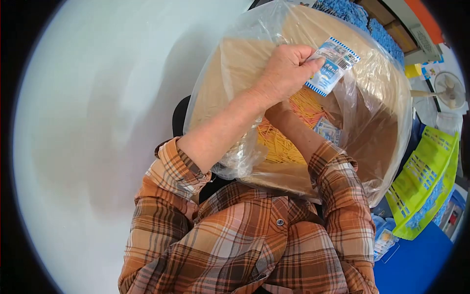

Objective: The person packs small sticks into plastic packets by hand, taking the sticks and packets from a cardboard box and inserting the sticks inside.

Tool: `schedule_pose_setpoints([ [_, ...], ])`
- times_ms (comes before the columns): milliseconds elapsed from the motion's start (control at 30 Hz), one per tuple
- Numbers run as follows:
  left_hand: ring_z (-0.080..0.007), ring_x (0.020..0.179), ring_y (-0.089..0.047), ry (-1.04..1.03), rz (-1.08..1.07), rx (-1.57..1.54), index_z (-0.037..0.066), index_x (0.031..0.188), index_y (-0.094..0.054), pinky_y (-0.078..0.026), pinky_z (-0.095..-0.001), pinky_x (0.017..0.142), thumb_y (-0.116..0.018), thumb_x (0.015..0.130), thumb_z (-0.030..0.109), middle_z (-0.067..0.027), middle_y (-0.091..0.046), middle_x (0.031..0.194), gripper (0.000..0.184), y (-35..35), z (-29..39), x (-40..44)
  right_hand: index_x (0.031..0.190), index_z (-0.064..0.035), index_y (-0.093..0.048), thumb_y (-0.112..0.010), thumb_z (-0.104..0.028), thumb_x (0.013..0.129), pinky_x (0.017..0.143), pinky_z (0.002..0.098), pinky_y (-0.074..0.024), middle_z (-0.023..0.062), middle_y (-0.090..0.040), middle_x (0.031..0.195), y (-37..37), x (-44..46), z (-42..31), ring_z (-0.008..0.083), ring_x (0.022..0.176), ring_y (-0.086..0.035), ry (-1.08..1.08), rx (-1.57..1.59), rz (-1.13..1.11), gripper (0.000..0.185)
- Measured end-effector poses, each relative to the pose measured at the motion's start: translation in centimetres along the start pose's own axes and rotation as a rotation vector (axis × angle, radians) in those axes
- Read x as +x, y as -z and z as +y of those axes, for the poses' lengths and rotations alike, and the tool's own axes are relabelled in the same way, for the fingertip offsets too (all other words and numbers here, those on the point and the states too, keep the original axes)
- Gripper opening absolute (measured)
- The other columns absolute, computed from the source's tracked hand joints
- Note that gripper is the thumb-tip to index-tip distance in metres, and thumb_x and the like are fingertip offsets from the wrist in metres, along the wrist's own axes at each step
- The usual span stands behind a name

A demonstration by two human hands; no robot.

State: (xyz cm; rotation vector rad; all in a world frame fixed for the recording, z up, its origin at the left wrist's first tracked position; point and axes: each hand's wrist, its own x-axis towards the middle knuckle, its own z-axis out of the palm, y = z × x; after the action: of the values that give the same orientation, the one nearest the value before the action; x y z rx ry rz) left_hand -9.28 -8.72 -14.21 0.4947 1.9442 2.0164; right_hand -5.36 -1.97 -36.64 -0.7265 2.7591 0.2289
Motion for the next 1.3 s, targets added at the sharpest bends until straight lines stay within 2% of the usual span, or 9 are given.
schedule_pose_setpoints([
  [367, -0.0016, 0.067, -0.049, -0.007, -0.029, 0.164, 0.0, 0.085, -0.065, -0.042, -0.0211, 0.06, -0.059, 0.094, 0.014, 0.0044, -0.059, 0.074, 0.017, 0.2, -0.5, 0.5, 0.11, -0.0167, -0.069, -0.055, -0.021, 0.089, 0.069, 0.0397, -0.0505, 0.0011, -0.069, 0.107, 1.0, 0.1, 1.4, 0.0214, 0.098, -0.066, -0.037, 0.021, -0.029, 0.026],
  [467, -0.0015, 0.069, -0.05, 0.018, -0.064, -0.03, 0.001, 0.085, -0.066, -0.044, -0.0225, 0.061, -0.062, 0.09, 0.015, 0.0037, -0.061, 0.075, 0.015, 0.5, -1.7, 0.6, 0.102, -0.0132, -0.07, -0.056, -0.022, 0.087, 0.072, 0.0405, -0.0509, 0.0055, -0.07, 0.102, 2.2, -2.3, 4.2, 0.0251, 0.091, -0.068, 0.061, 0.12, 0.211, 0.022],
  [567, -0.008, 0.069, -0.058, 0.16, -0.425, 0.633, 0.002, 0.083, -0.068, -0.048, -0.0275, 0.064, -0.064, 0.084, 0.014, -0.0025, -0.065, 0.078, 0.013, 1.9, 0.9, 0.3, 0.097, -0.0076, -0.065, -0.056, -0.021, 0.085, 0.075, 0.0433, -0.0513, 0.0135, -0.07, 0.091, 11.7, -8.5, 8.3, 0.0311, 0.086, -0.068, 0.117, 0.388, 0.39, 0.021],
  [633, -0.0242, 0.068, -0.062, -0.083, -0.564, 0.903, 0.001, 0.075, -0.066, -0.049, -0.0355, 0.065, -0.067, 0.077, 0.012, -0.0118, -0.065, 0.074, 0.012, 1.0, -0.9, -0.5, 0.096, -0.0047, -0.061, -0.054, -0.019, 0.085, 0.076, 0.0459, -0.0512, 0.0182, -0.068, 0.084, 15.8, -12.6, 9.6, 0.0351, 0.084, -0.066, 0.094, 0.391, -0.069, 0.019],
  [700, -0.0308, 0.069, -0.062, -0.096, -0.764, 1.117, 0.0, 0.074, -0.065, -0.048, -0.0383, 0.065, -0.067, 0.076, 0.011, -0.0145, -0.064, 0.074, 0.011, -0.2, -1.3, -1.5, 0.092, -0.0032, -0.058, -0.053, -0.018, 0.086, 0.069, 0.0463, -0.0515, 0.02, -0.066, 0.078, 16.7, -14.3, 9.0, 0.0369, 0.08, -0.065, 0.032, 0.373, 0.009, 0.017],
  [867, -0.0282, 0.07, -0.059, -0.023, -0.939, 0.773, -0.001, 0.076, -0.065, -0.046, -0.0362, 0.063, -0.068, 0.076, 0.007, -0.0126, -0.063, 0.08, 0.008, -2.1, -1.5, -2.9, 0.094, -0.0006, -0.057, -0.055, -0.019, 0.086, 0.066, 0.0458, -0.0504, 0.0208, -0.066, 0.081, 18.2, -17.2, 8.9, 0.0363, 0.076, -0.066, 0.034, 0.431, 0.055, 0.02],
  [967, -0.0211, 0.07, -0.058, -0.039, -0.849, 0.506, -0.001, 0.076, -0.065, -0.044, -0.0332, 0.063, -0.067, 0.078, 0.007, -0.0089, -0.059, 0.077, 0.008, -2.3, -1.4, -3.4, 0.1, -0.0015, -0.056, -0.059, -0.02, 0.087, 0.065, 0.0437, -0.05, 0.0205, -0.066, 0.083, 20.5, -20.2, 10.2, 0.0352, 0.073, -0.065, -0.009, 0.883, 0.128, 0.022],
  [1067, -0.0143, 0.071, -0.055, -0.051, -0.756, 0.258, -0.001, 0.076, -0.063, -0.043, -0.0311, 0.064, -0.067, 0.081, 0.006, -0.0047, -0.054, 0.073, 0.009, -2.5, -0.8, -3.9, 0.103, -0.0044, -0.055, -0.063, -0.023, 0.087, 0.065, 0.0405, -0.05, 0.0191, -0.066, 0.083, 19.6, -21.5, 10.0, 0.0336, 0.073, -0.065, -0.203, 1.267, 0.529, 0.026],
  [1300, -0.0099, 0.074, -0.052, -0.131, -0.667, 0.071, -0.001, 0.08, -0.063, -0.044, -0.0277, 0.068, -0.068, 0.083, 0.004, -0.0024, -0.054, 0.078, 0.008, -3.8, -1.5, -4.3, 0.096, -0.0089, -0.056, -0.073, -0.028, 0.08, 0.054, 0.0328, -0.0506, 0.0104, -0.063, 0.066, 17.3, -18.3, 7.3, 0.0255, 0.061, -0.067, -0.307, 1.005, 0.83, 0.03],
])
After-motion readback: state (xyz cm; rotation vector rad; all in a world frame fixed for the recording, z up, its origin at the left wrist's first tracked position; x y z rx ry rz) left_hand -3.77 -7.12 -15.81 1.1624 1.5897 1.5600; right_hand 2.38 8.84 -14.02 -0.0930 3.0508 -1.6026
